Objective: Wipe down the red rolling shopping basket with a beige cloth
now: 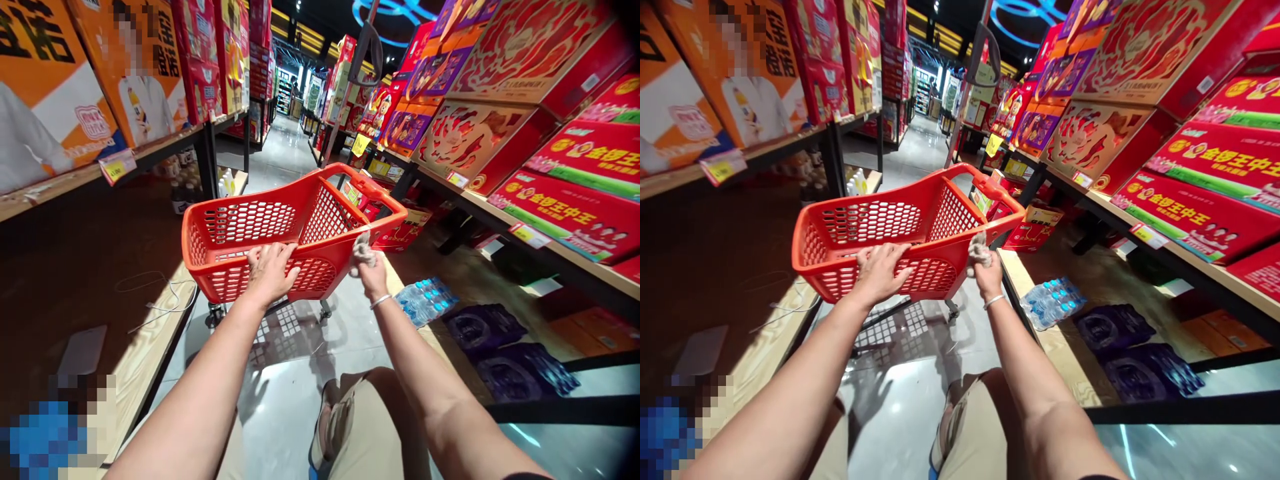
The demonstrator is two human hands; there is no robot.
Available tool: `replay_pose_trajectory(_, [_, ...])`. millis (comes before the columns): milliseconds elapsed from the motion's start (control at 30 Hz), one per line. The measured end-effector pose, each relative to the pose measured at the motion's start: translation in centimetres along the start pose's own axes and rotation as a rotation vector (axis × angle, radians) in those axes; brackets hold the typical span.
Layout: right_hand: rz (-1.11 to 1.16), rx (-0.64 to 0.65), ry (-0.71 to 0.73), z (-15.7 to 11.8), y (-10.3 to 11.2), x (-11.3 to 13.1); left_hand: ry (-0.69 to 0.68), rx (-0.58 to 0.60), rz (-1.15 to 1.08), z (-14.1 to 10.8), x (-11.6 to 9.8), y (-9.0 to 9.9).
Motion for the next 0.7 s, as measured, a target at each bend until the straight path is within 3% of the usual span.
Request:
replay_pose_trajectory(100, [-0.189, -0.161, 0.45, 3.0, 2.0, 8.6, 0.01, -0.015, 0.001, -0.1, -0.1, 0.1])
replay_pose_trajectory(167, [-0.342, -0.206, 0.647, 2.7, 1.7, 11.4, 0.008, -0.021, -0.007, -0.2, -0.2, 0.2])
replay_pose_trajectory(233, [-0.468, -0.219, 0.697, 1.0, 0.3, 11.2, 0.003, -0.019, -0.011, -0.3, -0.4, 0.2])
replay_pose_trajectory(333, [-0.529, -0.205, 0.638, -3.2, -2.5, 7.8, -0.001, -0.013, -0.003, -0.4, -0.5, 0.4])
replay_pose_trajectory(433, [-0.496, 0.055, 0.626, -7.2, -6.3, 5.1, -0.001, -0.003, -0.002, -0.4, -0.5, 0.6])
replay_pose_trajectory(500, [-0.488, 0.225, 0.67, -8.6, -7.6, 4.5, 0.003, 0.008, -0.008, -0.4, -0.4, 0.6])
replay_pose_trajectory(567, [-0.511, 0.311, 0.716, -8.8, -7.2, 4.6, 0.001, 0.011, -0.021, -0.5, -0.3, 0.6])
replay_pose_trajectory(700, [-0.578, 0.331, 0.77, -7.0, -3.7, 4.7, -0.01, -0.005, -0.055, -0.5, -0.2, 0.6])
Point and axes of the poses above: each hand's wrist, its own z-axis towards the middle knuckle, its own y-axis out of the back of the hand, x = y × z, the point moved 8 cm from there along z, towards the middle knuckle, and after that the axes turned 6 degrees about -x, right-handed, at the moved point
